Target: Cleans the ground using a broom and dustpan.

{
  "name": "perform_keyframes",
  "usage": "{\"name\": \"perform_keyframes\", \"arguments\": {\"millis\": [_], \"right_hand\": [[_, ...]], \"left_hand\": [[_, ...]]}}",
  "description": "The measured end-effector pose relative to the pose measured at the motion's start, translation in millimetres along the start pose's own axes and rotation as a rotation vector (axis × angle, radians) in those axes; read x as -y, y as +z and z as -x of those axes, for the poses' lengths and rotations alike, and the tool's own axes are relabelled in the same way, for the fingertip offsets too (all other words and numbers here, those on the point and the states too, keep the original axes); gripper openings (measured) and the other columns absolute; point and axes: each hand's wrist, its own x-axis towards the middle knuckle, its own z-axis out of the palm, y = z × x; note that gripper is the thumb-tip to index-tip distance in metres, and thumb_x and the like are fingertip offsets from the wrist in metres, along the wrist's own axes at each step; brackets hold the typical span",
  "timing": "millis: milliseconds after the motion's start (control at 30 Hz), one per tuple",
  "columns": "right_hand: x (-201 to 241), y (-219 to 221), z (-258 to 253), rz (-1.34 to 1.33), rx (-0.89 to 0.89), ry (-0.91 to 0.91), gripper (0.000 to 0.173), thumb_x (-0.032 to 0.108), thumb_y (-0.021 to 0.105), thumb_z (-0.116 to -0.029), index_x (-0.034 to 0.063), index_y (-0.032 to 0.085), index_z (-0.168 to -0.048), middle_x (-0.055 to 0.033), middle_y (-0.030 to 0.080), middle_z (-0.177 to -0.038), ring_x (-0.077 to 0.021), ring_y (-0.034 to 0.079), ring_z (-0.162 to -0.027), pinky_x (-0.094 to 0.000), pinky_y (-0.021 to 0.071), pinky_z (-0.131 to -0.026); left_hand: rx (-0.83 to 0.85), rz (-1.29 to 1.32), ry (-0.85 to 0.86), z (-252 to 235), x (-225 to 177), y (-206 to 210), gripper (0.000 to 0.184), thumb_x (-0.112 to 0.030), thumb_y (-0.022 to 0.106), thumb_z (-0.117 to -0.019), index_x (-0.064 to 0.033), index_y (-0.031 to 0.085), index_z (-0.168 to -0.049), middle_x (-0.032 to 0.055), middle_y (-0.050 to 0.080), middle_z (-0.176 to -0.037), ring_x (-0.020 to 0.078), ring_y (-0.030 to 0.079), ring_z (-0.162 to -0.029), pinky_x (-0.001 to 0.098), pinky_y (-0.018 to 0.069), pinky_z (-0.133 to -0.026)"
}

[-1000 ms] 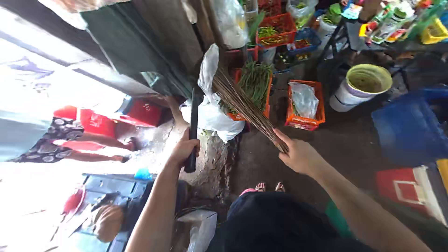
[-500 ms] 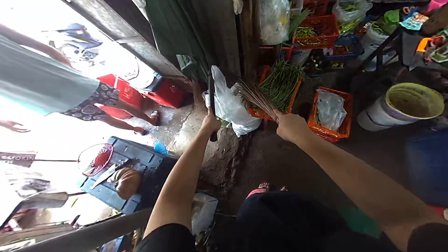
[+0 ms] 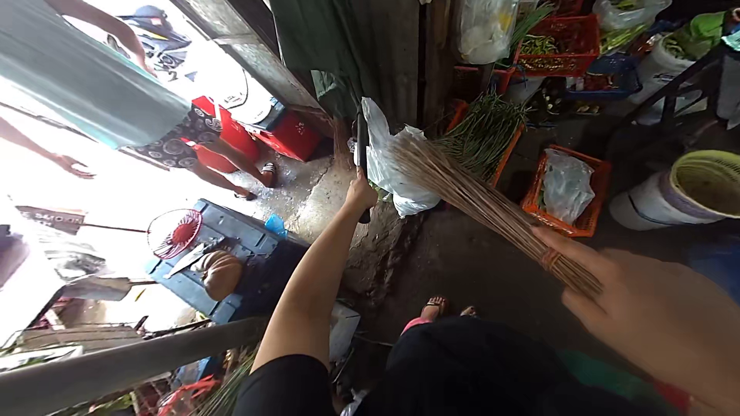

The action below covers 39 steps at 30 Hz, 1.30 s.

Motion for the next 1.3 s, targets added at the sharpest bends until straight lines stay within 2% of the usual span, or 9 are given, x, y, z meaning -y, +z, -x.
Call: {"name": "perform_keyframes", "arguments": {"millis": [167,300,433,567,667,833,933,1100,1300], "right_hand": [[32.9,-0.3,-96.4,0.044,0.306,0.048,0.070,0.019,0.062,-0.0984,0.0309,0.035,-0.162,-0.0211,0.071,-0.105,-0.0427,0.068,-0.097,-0.0607,0.0525,-0.079],[39.8,-6.0,-147.4,0.089,0.191,0.060,0.069,0.016,0.064,-0.0953,0.0233,0.040,-0.160,-0.0230,0.071,-0.103,-0.0447,0.069,-0.095,-0.0634,0.0524,-0.076],[38.4,-15.6,-165.2,0.146,0.100,0.055,0.073,0.015,0.064,-0.0943,0.0273,0.037,-0.161,-0.0233,0.071,-0.103,-0.0450,0.069,-0.094,-0.0626,0.0520,-0.074],[33.5,1.8,-181.1,0.144,0.136,0.041,0.076,0.015,0.065,-0.0937,0.0312,0.036,-0.162,-0.0227,0.071,-0.108,-0.0447,0.068,-0.098,-0.0629,0.0523,-0.077],[21.3,28.6,-188.6,0.156,0.175,0.022,0.073,0.013,0.066,-0.0912,0.0299,0.043,-0.158,-0.0209,0.072,-0.107,-0.0426,0.069,-0.096,-0.0619,0.0525,-0.076],[2.6,30.3,-170.7,0.165,0.226,0.040,0.068,0.013,0.069,-0.0892,0.0276,0.052,-0.153,-0.0201,0.073,-0.108,-0.0423,0.069,-0.099,-0.0632,0.0524,-0.080],[-5.8,11.5,-140.1,0.179,0.243,0.076,0.069,0.017,0.069,-0.0911,0.0318,0.048,-0.155,-0.0179,0.074,-0.104,-0.0404,0.069,-0.096,-0.0614,0.0525,-0.078],[-26.4,-10.0,-80.2,0.124,0.165,0.149,0.070,0.023,0.070,-0.0948,0.0382,0.042,-0.158,-0.0203,0.072,-0.102,-0.0426,0.069,-0.092,-0.0628,0.0525,-0.073],[-81.6,13.5,-11.5,-0.034,-0.030,0.196,0.077,0.017,0.071,-0.0867,0.0391,0.045,-0.156,-0.0257,0.071,-0.105,-0.0521,0.068,-0.089,-0.0724,0.0493,-0.068]], "left_hand": [[0.008,0.031,0.030,5.7,-6.1,-18.6,0.098,-0.004,0.062,-0.0881,-0.0100,0.003,-0.165,0.0318,0.061,-0.126,0.0430,0.069,-0.103,0.0599,0.0564,-0.087],[-0.039,0.051,0.032,9.4,-3.5,-43.0,0.099,-0.004,0.062,-0.0879,-0.0117,0.002,-0.166,0.0333,0.060,-0.127,0.0444,0.068,-0.104,0.0611,0.0560,-0.087],[-0.099,0.072,0.058,17.0,1.2,-68.1,0.101,-0.002,0.062,-0.0869,-0.0142,0.000,-0.166,0.0338,0.059,-0.127,0.0456,0.068,-0.103,0.0623,0.0563,-0.085],[-0.126,0.041,0.100,33.6,1.7,-77.3,0.106,0.001,0.065,-0.0841,-0.0108,-0.002,-0.165,0.0346,0.056,-0.134,0.0487,0.062,-0.119,0.0661,0.0503,-0.095],[-0.079,-0.010,0.095,31.6,9.1,-63.0,0.105,-0.001,0.066,-0.0844,-0.0099,0.000,-0.165,0.0351,0.058,-0.130,0.0491,0.064,-0.112,0.0658,0.0526,-0.091],[0.091,-0.143,0.027,27.3,15.1,-22.2,0.097,-0.005,0.064,-0.0866,-0.0090,0.007,-0.165,0.0314,0.061,-0.127,0.0451,0.066,-0.112,0.0631,0.0540,-0.091],[0.112,-0.172,-0.013,18.5,11.1,-7.6,0.095,-0.008,0.064,-0.0874,-0.0063,0.008,-0.164,0.0302,0.061,-0.128,0.0422,0.066,-0.113,0.0596,0.0549,-0.092],[0.007,-0.145,0.013,23.6,6.1,-29.6,0.098,-0.006,0.068,-0.0851,-0.0085,0.009,-0.164,0.0355,0.055,-0.134,0.0509,0.062,-0.118,0.0680,0.0512,-0.093],[-0.123,-0.160,0.043,56.9,8.3,-68.8,0.106,-0.002,0.069,-0.0825,-0.0127,0.005,-0.166,0.0371,0.051,-0.138,0.0542,0.059,-0.119,0.0712,0.0502,-0.092]]}}
